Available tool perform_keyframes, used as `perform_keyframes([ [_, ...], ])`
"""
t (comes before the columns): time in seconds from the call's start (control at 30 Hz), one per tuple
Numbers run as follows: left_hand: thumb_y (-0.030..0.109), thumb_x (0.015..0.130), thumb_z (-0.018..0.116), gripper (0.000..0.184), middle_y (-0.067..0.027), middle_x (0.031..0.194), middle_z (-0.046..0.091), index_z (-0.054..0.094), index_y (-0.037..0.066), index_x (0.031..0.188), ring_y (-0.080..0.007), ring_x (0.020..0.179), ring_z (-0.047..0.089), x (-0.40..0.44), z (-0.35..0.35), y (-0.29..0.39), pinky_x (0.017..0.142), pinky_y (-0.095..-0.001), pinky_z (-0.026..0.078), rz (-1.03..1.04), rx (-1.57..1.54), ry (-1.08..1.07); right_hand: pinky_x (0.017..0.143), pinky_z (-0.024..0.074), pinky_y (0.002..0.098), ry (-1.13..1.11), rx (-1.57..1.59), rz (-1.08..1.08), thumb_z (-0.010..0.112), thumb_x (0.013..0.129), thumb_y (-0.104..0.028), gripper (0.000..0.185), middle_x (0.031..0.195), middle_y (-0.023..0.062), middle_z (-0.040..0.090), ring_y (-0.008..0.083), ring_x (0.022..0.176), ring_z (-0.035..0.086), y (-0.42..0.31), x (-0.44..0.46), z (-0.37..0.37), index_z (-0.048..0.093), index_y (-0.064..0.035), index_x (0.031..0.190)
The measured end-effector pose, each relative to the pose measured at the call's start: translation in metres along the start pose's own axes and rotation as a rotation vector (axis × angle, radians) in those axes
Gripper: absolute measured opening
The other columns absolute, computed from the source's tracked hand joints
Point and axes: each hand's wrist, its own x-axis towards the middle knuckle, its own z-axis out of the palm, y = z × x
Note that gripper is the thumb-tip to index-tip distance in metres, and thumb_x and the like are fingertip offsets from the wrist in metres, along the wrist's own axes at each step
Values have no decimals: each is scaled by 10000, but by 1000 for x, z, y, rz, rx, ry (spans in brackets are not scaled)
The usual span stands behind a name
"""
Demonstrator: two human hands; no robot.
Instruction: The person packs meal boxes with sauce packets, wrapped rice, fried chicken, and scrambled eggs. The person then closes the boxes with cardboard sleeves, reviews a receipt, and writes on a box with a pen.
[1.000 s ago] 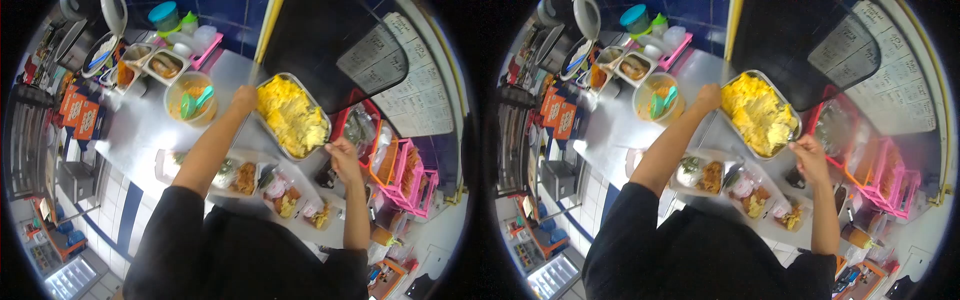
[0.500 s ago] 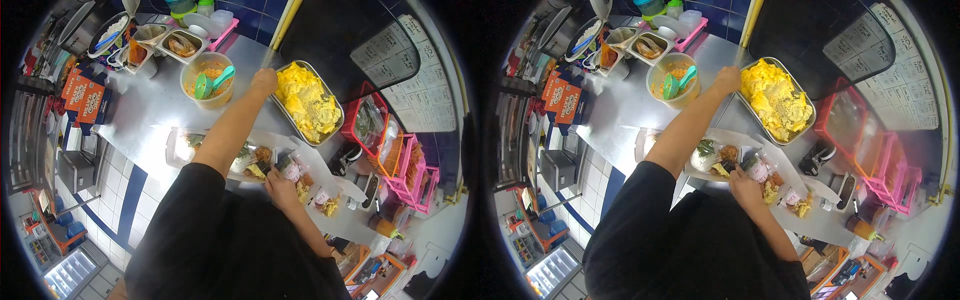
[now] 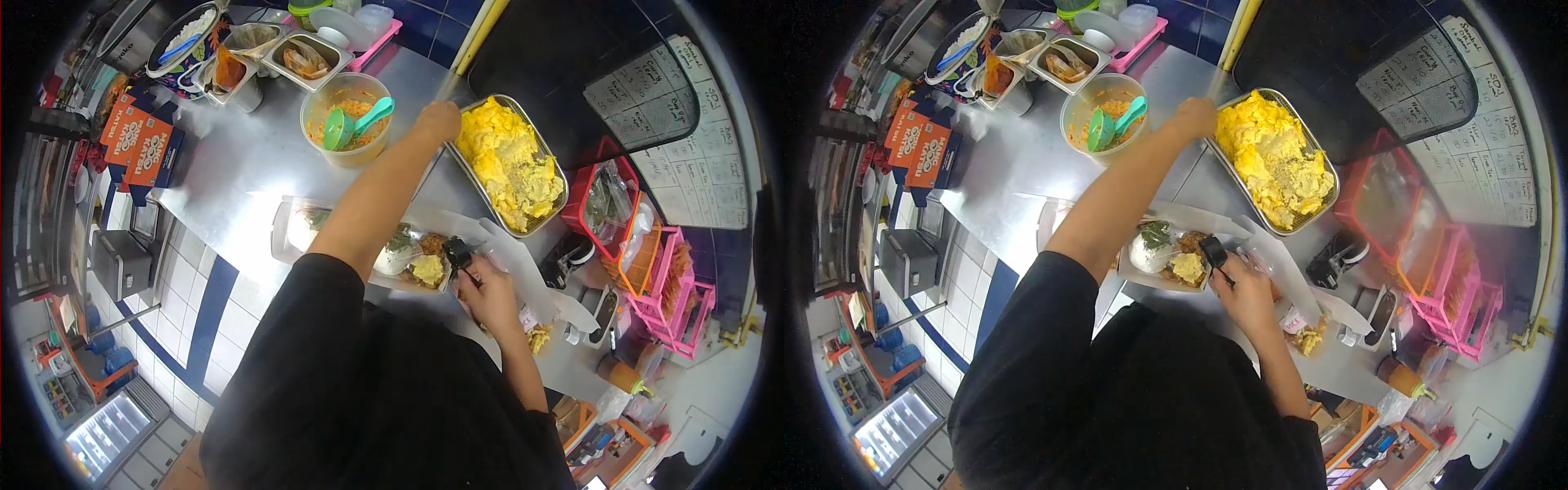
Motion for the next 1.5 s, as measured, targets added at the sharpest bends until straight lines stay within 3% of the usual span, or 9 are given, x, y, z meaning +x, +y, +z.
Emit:
perform_keyframes([
  [0.23,258,881,509,343,-245,1038,716,724,57,1055,-404,990,691,4,3,-30,869,-487,555,224,109,-119,415,419,250,138,482,415,727,919,-111,180,765,4,622,76,520,577,14,21,-102,585,-31,843],
  [0.33,234,853,555,322,-223,956,730,717,48,1060,-408,918,705,6,9,-32,844,-491,561,232,100,-19,386,363,233,306,394,254,718,926,-122,183,640,-25,551,60,462,523,72,68,-123,581,-43,834],
  [0.47,208,876,516,318,-203,1078,724,753,46,1013,-369,1027,696,-8,-12,-17,893,-460,556,162,61,-80,719,530,462,260,-253,-96,676,873,-96,122,934,248,682,417,838,689,119,147,-118,617,9,888],
  [0.5,202,878,509,323,-209,1089,719,746,41,1028,-371,1042,690,-2,1,-22,905,-455,551,178,100,-19,731,569,466,299,-360,-232,671,863,-93,151,1176,226,674,418,936,680,128,166,-111,608,9,955],
  [0.57,191,877,504,329,-222,1113,707,732,34,1055,-378,1064,680,-5,9,-23,924,-452,541,155,118,35,773,585,480,202,-557,-197,616,896,-103,123,1294,229,626,404,945,695,144,196,-93,589,-10,972],
  [0.9,184,849,518,345,-235,1198,665,713,4,1070,-367,1130,639,-13,-9,0,1004,-436,484,19,60,-38,757,594,483,-178,-689,-332,554,930,-152,127,1335,212,616,397,868,717,161,207,-92,569,-31,964],
  [1.1,164,821,525,363,-271,1150,659,713,26,1100,-407,1078,645,-6,2,-9,977,-450,506,43,91,-2,676,565,454,-162,-343,-436,632,852,-84,68,1104,173,714,389,755,706,178,190,-77,591,-34,874],
  [1.3,151,820,524,344,-279,1124,664,715,24,1076,-408,1044,657,0,12,-15,953,-454,519,42,82,22,429,433,302,-284,271,207,741,873,-132,180,640,62,637,166,488,595,175,164,-91,604,-18,847],
  [1.5,161,841,513,331,-250,1062,695,719,27,1064,-408,1001,673,3,11,-14,921,-466,533,104,190,-17,368,361,228,-187,556,432,757,893,-143,184,672,10,598,60,445,506,172,144,-106,608,-65,818],
])
